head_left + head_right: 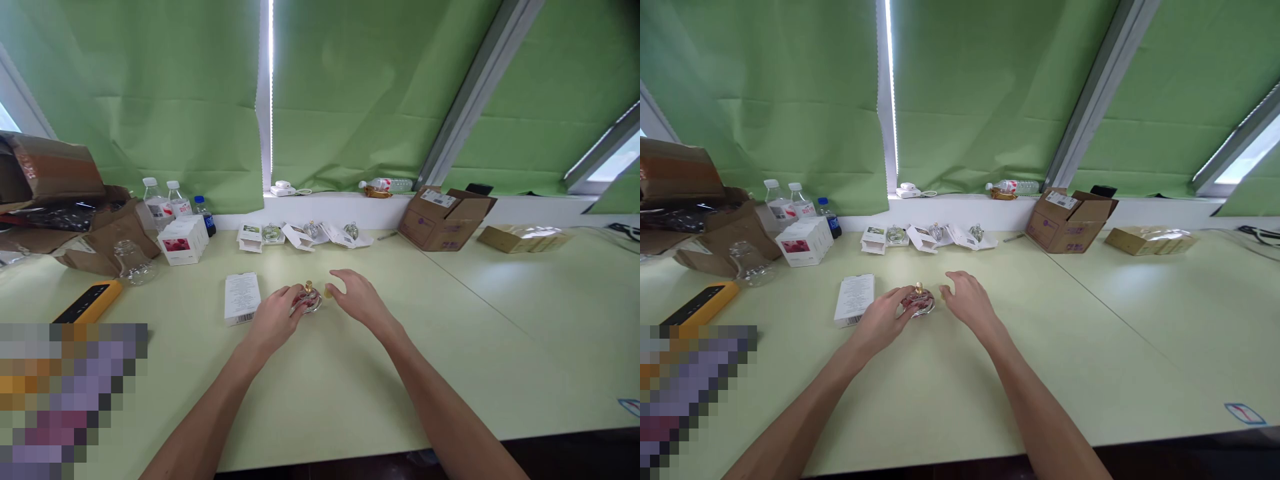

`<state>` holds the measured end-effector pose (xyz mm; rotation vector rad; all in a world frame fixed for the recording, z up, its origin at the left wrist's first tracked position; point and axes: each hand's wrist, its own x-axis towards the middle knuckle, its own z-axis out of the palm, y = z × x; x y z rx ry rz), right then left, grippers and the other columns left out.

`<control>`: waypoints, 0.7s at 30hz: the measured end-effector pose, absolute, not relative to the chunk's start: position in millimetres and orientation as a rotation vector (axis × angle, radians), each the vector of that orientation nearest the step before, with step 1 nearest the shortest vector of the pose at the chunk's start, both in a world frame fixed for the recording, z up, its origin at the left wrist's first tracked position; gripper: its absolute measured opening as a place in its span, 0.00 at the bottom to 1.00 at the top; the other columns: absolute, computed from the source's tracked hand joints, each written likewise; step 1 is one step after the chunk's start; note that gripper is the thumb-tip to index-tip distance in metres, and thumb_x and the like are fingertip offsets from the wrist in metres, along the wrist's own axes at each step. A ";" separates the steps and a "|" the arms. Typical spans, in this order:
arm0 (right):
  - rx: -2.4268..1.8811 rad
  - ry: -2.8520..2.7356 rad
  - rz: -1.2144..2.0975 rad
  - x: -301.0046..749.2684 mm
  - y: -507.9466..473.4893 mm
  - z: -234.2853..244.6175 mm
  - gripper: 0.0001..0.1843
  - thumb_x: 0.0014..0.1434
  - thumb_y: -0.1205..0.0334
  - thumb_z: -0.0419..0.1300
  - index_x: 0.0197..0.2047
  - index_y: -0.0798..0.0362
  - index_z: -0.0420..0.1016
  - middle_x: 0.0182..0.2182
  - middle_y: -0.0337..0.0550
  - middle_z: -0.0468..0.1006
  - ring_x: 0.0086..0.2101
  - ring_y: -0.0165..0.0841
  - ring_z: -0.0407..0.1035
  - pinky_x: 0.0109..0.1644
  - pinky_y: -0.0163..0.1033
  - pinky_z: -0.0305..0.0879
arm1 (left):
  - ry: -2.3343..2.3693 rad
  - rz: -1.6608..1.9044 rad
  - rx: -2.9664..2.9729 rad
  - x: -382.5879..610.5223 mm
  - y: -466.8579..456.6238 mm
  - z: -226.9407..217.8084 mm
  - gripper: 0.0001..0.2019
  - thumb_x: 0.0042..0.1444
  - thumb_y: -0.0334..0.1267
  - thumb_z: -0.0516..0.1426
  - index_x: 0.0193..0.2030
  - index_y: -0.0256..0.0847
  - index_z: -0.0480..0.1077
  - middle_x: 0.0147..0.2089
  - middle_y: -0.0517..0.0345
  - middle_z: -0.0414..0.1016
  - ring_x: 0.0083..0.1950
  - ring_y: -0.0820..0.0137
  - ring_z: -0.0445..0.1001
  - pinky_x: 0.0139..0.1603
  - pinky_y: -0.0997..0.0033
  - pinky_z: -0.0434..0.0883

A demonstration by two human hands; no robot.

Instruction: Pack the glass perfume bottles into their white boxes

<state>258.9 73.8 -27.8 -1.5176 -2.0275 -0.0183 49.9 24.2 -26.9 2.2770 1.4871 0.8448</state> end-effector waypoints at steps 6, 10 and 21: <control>-1.543 -2.166 0.022 257.7 72.5 -36.4 0.08 0.58 0.66 0.58 0.41 0.50 0.77 0.40 0.49 0.79 0.42 0.40 0.73 0.41 0.40 0.64 | 1.479 0.841 2.274 49.9 23.7 -26.8 0.14 0.64 0.41 0.49 0.55 0.49 0.64 0.49 0.56 0.74 0.45 0.64 0.73 0.38 0.70 0.67; -1.560 -2.198 0.034 257.5 74.8 -35.9 0.08 0.57 0.69 0.57 0.38 0.51 0.76 0.36 0.47 0.79 0.38 0.39 0.73 0.36 0.38 0.62 | 1.473 0.837 2.274 49.7 23.7 -26.6 0.15 0.64 0.42 0.49 0.56 0.49 0.64 0.50 0.56 0.74 0.45 0.65 0.73 0.39 0.69 0.67; -1.494 -2.101 0.046 252.5 72.5 -28.5 0.06 0.56 0.68 0.57 0.36 0.51 0.75 0.33 0.43 0.80 0.36 0.37 0.73 0.36 0.37 0.63 | 1.465 0.847 2.284 49.6 24.4 -27.6 0.15 0.64 0.42 0.49 0.56 0.50 0.63 0.49 0.56 0.74 0.46 0.64 0.73 0.40 0.69 0.67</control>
